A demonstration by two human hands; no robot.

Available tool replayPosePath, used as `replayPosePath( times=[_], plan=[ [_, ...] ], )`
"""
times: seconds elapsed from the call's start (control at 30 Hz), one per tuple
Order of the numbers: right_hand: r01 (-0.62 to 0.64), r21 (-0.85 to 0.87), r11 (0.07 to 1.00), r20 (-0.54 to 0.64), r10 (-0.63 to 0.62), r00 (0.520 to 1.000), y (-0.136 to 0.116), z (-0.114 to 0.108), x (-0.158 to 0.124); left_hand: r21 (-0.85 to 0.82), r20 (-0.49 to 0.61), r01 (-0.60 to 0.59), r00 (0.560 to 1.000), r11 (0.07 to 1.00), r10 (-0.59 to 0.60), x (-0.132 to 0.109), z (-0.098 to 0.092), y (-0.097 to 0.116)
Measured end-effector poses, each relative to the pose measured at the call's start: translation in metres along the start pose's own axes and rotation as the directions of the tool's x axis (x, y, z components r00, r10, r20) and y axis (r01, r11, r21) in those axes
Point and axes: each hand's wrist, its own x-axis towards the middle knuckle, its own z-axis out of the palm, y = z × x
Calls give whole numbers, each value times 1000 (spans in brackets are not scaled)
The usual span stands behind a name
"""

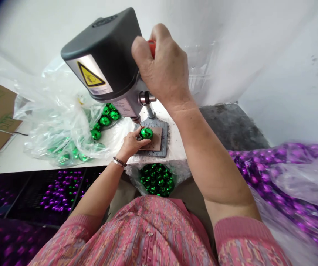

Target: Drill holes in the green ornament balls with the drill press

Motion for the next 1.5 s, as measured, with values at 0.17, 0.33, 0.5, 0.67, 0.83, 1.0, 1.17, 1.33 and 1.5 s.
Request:
replayPosePath(
  times=[0.17,0.33,0.5,0.67,0.83,1.0,1.17,1.33,1.5],
  plan=[
    [326,102,940,-56,-322,945,17,-11,-45,-107,-3,-19,1000,994,19,0,2,-6],
    [453,-145,880,-37,-462,886,44,-9,-88,-92,0,-39,999,995,39,0,3,-7],
    [484,-235,843,-47,-507,861,65,5,-101,-30,-8,-25,1000,999,25,0,4,-6],
    [613,-279,739,-168,-666,727,73,12,-108,-25,10,-33,999,999,33,0,4,-8],
    [571,-309,761,-172,-635,753,78,18,-113,-71,15,-55,998,996,56,1,6,-11],
    [592,-286,754,-280,-656,700,77,24,-114,-103,9,-40,999,994,41,1,6,-12],
    [627,-207,751,-333,-657,677,78,31,-122,-95,13,-50,999,994,51,-1,6,-13],
    [544,-116,831,-388,-542,745,62,26,-114,-160,24,-70,997,985,75,2,9,-14],
    [305,-4,952,-308,-291,906,28,7,-70,-324,-17,-82,997,942,81,-14,3,-16]
  ],
)
